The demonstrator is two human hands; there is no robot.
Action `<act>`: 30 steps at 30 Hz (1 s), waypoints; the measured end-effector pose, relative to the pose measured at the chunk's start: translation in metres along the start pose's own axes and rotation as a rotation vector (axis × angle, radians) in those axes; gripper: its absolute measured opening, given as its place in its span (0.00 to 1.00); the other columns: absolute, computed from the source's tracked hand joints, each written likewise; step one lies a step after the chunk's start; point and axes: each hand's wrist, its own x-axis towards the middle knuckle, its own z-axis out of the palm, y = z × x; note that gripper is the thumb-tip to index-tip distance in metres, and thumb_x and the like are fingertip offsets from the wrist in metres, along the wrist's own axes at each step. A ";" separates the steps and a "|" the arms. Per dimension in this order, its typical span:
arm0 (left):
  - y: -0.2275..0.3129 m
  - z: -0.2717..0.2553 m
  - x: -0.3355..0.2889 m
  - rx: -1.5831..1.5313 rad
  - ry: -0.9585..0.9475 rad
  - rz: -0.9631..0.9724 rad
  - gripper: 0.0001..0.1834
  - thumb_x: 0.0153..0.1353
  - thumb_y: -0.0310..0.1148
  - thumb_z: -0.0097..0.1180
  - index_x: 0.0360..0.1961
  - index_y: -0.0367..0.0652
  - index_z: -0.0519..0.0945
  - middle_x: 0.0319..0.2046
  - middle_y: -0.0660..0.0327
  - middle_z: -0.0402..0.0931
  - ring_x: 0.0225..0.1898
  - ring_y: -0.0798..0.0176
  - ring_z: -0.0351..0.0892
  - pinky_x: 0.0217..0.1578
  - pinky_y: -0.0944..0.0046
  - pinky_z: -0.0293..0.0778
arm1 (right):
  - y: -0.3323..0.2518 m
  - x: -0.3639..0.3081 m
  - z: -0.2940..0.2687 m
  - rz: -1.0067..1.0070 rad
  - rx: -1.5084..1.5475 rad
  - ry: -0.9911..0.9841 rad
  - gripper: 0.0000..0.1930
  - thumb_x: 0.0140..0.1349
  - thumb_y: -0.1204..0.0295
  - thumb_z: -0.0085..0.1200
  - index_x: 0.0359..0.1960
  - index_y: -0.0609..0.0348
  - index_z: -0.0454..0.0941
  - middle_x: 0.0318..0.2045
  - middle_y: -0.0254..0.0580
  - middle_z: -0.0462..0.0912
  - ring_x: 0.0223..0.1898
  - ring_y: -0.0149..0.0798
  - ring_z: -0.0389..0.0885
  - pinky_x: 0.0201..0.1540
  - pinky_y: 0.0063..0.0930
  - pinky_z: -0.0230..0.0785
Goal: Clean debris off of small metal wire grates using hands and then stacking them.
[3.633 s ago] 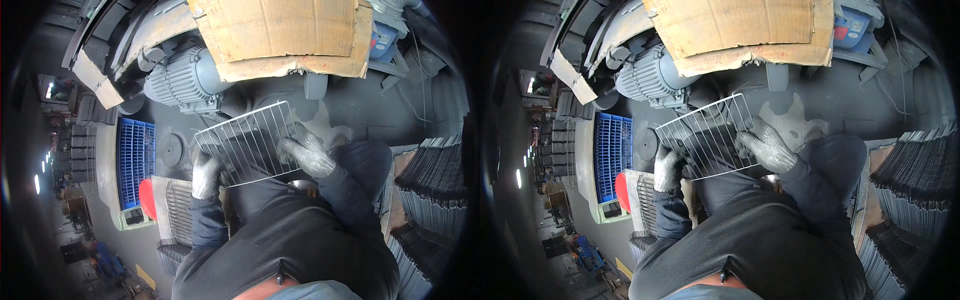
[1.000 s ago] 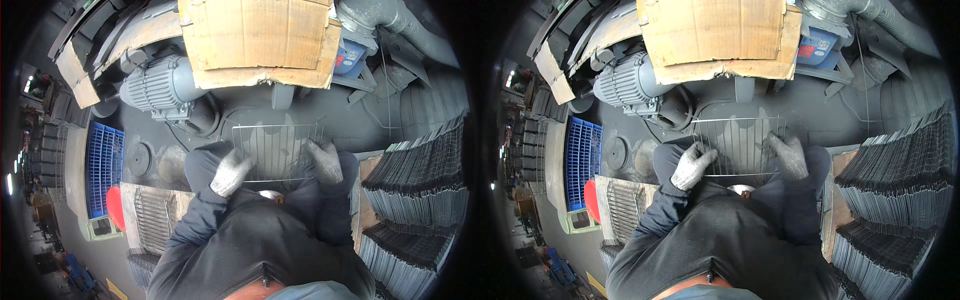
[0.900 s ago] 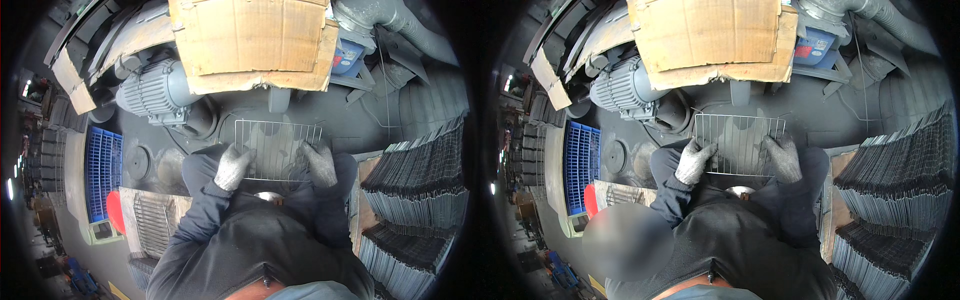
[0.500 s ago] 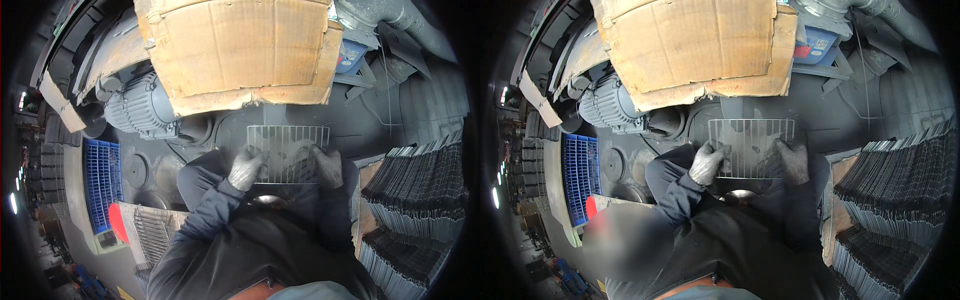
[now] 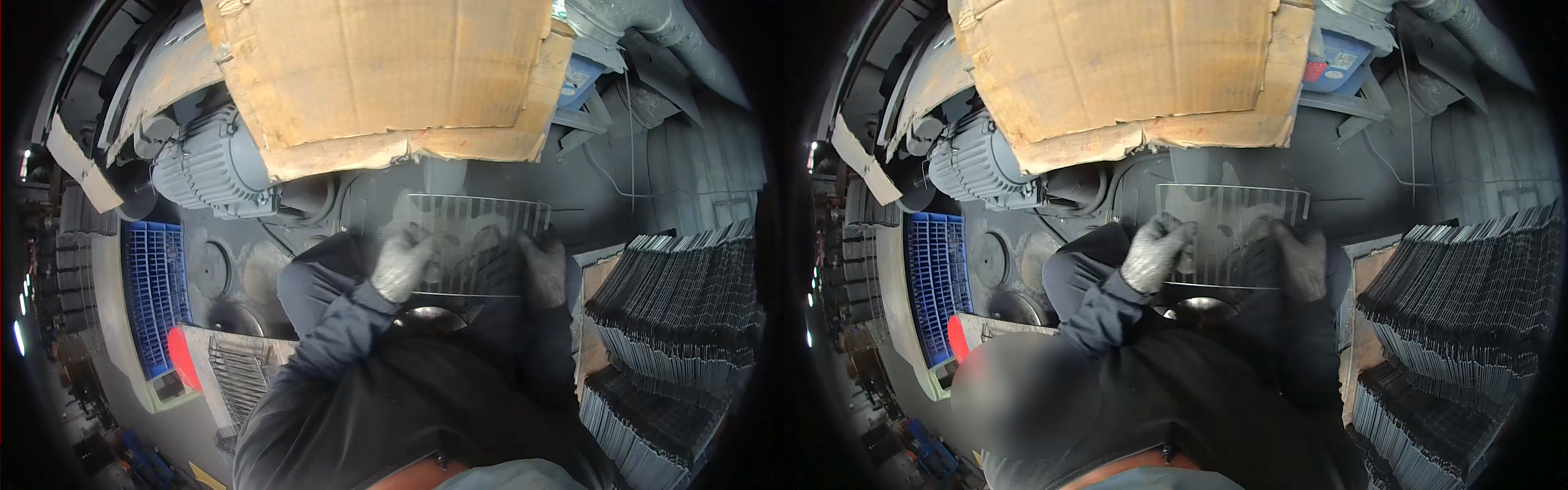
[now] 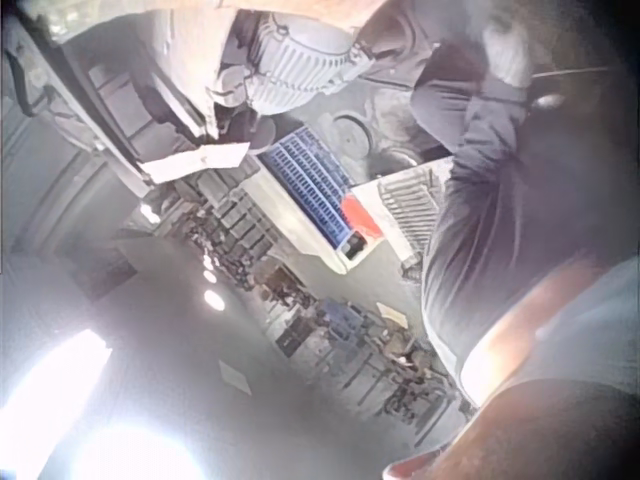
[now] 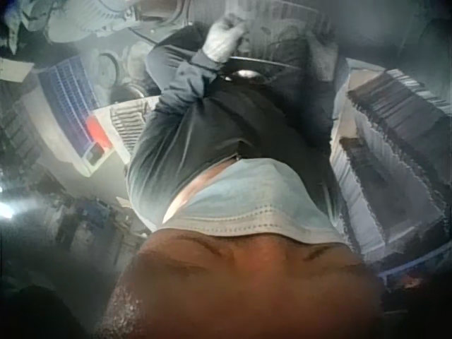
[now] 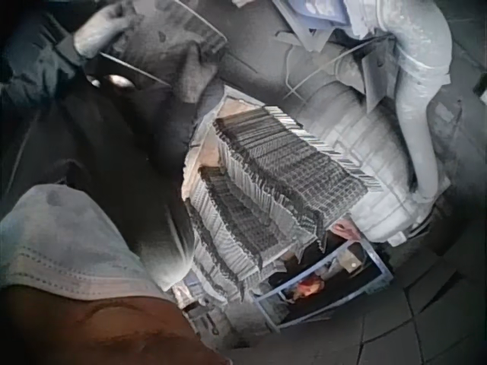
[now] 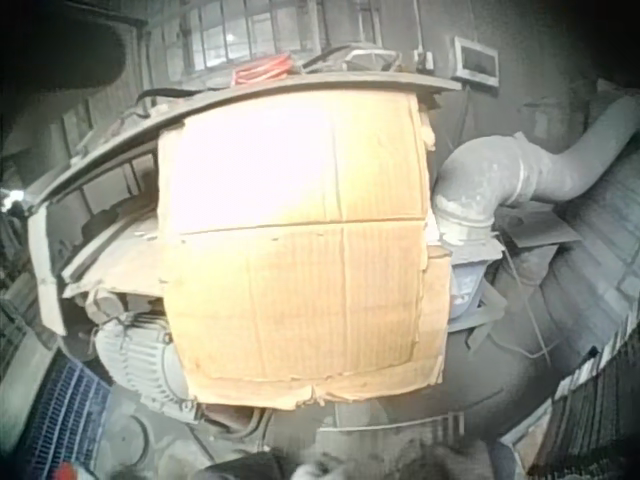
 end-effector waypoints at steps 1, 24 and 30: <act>0.003 0.007 0.002 0.041 -0.065 -0.020 0.07 0.76 0.30 0.62 0.42 0.41 0.76 0.29 0.61 0.82 0.21 0.67 0.80 0.24 0.66 0.79 | 0.005 0.001 -0.007 -0.174 -0.016 0.061 0.10 0.71 0.73 0.63 0.50 0.64 0.83 0.35 0.38 0.87 0.31 0.31 0.85 0.29 0.27 0.75; 0.008 -0.061 -0.022 -0.023 0.116 0.010 0.09 0.74 0.30 0.64 0.47 0.37 0.78 0.28 0.60 0.81 0.21 0.64 0.80 0.23 0.66 0.76 | 0.034 0.023 0.062 -0.036 0.013 -0.035 0.13 0.70 0.72 0.65 0.54 0.63 0.85 0.40 0.35 0.89 0.37 0.29 0.84 0.40 0.27 0.76; 0.030 -0.053 -0.025 0.022 0.181 -0.038 0.11 0.73 0.33 0.64 0.43 0.33 0.79 0.26 0.60 0.81 0.21 0.64 0.80 0.23 0.65 0.76 | 0.031 0.022 0.066 -0.139 -0.156 -0.003 0.12 0.68 0.75 0.67 0.50 0.62 0.86 0.40 0.34 0.88 0.38 0.30 0.84 0.41 0.29 0.79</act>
